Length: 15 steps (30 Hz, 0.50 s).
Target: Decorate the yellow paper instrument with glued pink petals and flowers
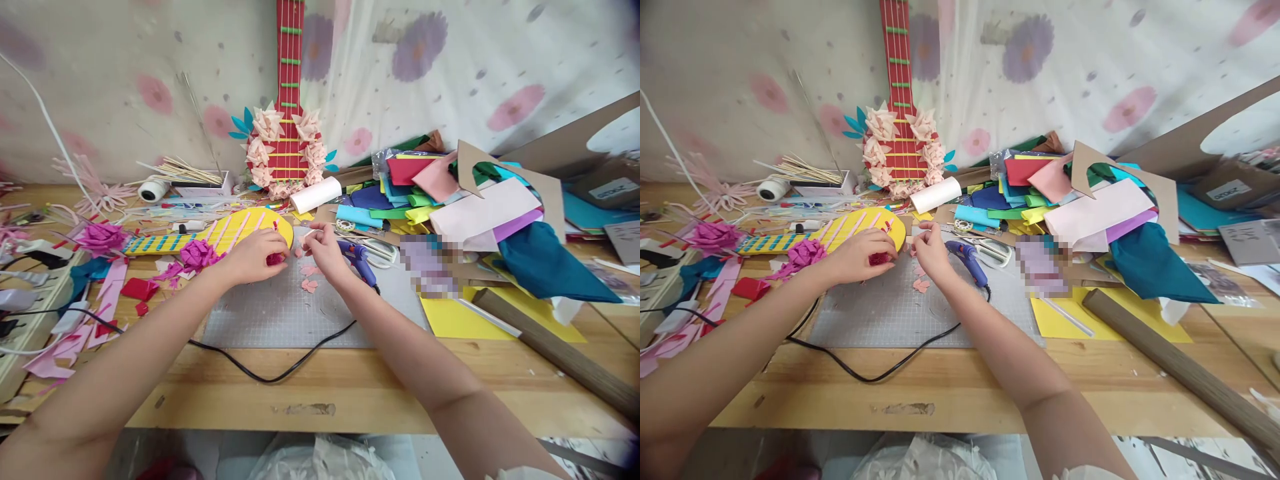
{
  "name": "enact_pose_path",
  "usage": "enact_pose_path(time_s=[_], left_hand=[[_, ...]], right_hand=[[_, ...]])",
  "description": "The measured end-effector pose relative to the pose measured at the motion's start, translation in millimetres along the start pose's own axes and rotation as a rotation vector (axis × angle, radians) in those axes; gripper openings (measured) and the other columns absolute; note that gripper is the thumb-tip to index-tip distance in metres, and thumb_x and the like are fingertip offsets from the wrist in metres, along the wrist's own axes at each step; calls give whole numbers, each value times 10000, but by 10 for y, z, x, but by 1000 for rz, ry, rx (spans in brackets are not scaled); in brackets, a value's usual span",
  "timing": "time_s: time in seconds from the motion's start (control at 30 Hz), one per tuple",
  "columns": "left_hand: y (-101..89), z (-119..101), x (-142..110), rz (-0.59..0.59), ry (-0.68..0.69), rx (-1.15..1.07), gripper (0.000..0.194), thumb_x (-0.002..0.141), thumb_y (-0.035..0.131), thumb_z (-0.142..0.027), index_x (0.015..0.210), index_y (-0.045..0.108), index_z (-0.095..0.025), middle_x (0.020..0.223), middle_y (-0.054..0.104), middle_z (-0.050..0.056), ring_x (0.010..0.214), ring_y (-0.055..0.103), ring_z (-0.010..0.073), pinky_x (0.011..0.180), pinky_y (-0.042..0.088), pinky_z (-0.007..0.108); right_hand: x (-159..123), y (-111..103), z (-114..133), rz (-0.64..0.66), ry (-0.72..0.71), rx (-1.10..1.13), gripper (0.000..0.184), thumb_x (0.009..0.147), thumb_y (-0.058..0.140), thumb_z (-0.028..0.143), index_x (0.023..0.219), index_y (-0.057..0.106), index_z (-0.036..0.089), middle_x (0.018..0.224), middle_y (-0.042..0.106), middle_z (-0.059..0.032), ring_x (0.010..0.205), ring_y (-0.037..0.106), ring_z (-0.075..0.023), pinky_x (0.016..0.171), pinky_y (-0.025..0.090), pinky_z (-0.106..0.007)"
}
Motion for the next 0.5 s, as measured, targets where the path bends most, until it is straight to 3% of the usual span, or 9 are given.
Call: enact_pose_path(time_s=[0.27,0.5], left_hand=[[-99,100,-164,-76,-26,-47,153,761,531,-281,743,676,-234,873,654,30,868,577,167,818,432,305],[-73,118,-225,-84,9,-83,143,758,557,-282,742,693,-242,869,673,28,849,597,157,821,445,297]], right_hand=[[-132,69,80,291,-192,-272,234,701,435,193,919,367,242,608,472,88,533,453,-100,520,343,-226],[-184,154,82,234,-212,-444,219,716,433,190,919,361,230,636,494,74,570,482,-112,568,353,-245]])
Point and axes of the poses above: each hand's wrist, its own x-axis towards the middle knuckle, its own y-axis out of the palm, z = x × y, the point moved 2 cm from there along x, towards the middle knuckle
